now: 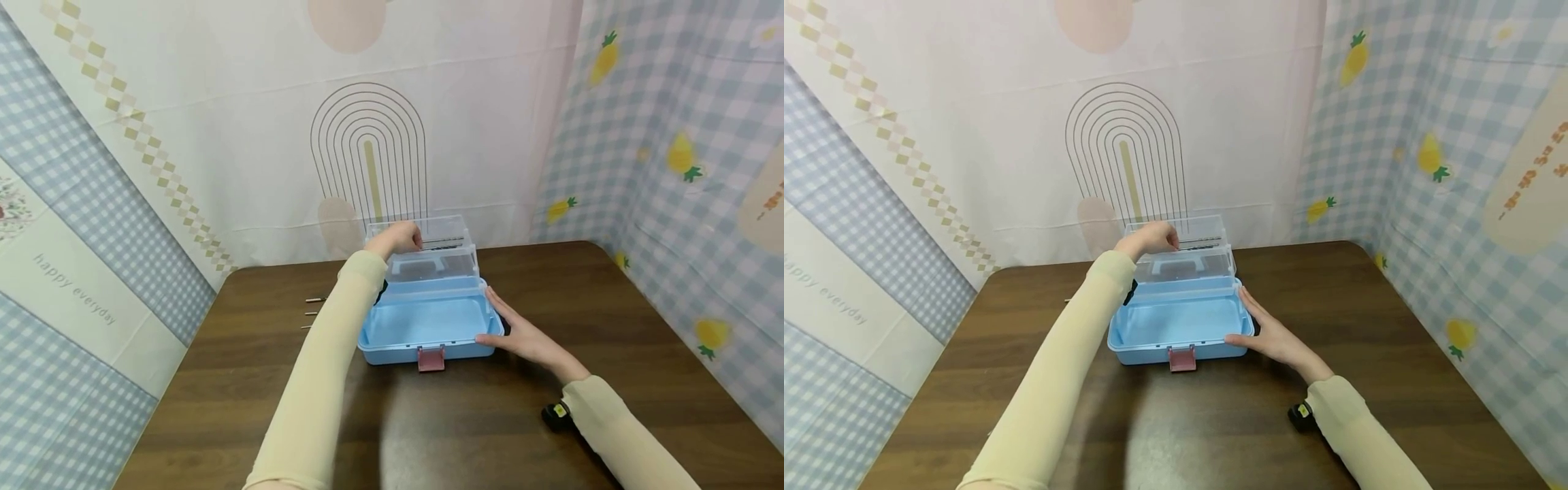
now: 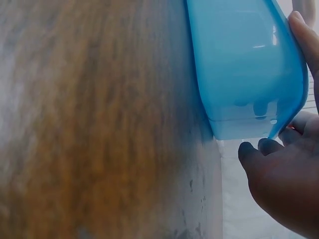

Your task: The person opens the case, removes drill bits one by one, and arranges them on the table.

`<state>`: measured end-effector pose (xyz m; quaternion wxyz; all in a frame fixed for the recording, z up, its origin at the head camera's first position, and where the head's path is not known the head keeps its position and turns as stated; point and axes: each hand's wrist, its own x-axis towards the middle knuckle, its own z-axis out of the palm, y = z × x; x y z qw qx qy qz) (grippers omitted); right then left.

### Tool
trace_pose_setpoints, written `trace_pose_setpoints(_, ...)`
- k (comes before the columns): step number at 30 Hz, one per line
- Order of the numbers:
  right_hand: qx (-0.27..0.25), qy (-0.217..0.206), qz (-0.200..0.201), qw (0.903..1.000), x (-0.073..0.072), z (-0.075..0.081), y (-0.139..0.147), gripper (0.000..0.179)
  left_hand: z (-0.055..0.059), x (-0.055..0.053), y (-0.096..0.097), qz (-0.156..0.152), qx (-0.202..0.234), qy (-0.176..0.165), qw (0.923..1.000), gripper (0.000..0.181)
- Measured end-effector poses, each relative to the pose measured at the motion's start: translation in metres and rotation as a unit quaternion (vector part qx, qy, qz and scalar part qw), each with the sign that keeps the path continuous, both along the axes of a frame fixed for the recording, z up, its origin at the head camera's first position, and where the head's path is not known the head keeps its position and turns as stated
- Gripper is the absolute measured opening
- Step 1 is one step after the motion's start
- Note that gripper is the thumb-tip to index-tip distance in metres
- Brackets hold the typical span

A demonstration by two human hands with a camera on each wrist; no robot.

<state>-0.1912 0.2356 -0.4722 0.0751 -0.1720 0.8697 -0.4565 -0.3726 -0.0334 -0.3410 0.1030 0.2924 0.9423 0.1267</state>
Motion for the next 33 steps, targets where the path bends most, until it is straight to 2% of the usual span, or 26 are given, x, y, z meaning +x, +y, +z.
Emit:
trace_pose_setpoints(5,0.005,-0.003,-0.002,1.0000,0.000,0.001,-0.001,0.102,-0.001,0.001,0.000,0.000,-0.011,0.004,0.9999,0.012)
trace_pose_setpoints(12,0.010,-0.001,-0.002,0.9999,-0.001,-0.001,-0.001,0.102,-0.003,0.003,-0.005,-0.004,0.005,0.006,1.0000,0.012)
trace_pose_setpoints(24,0.004,0.001,0.003,1.0000,-0.001,0.002,0.000,0.102,-0.008,0.004,-0.007,-0.013,0.031,0.040,0.9986,0.019)
trace_pose_setpoints(33,0.011,0.000,0.003,0.9999,-0.004,0.000,0.001,0.102,-0.013,0.002,-0.010,0.004,0.064,0.066,0.9957,0.024)
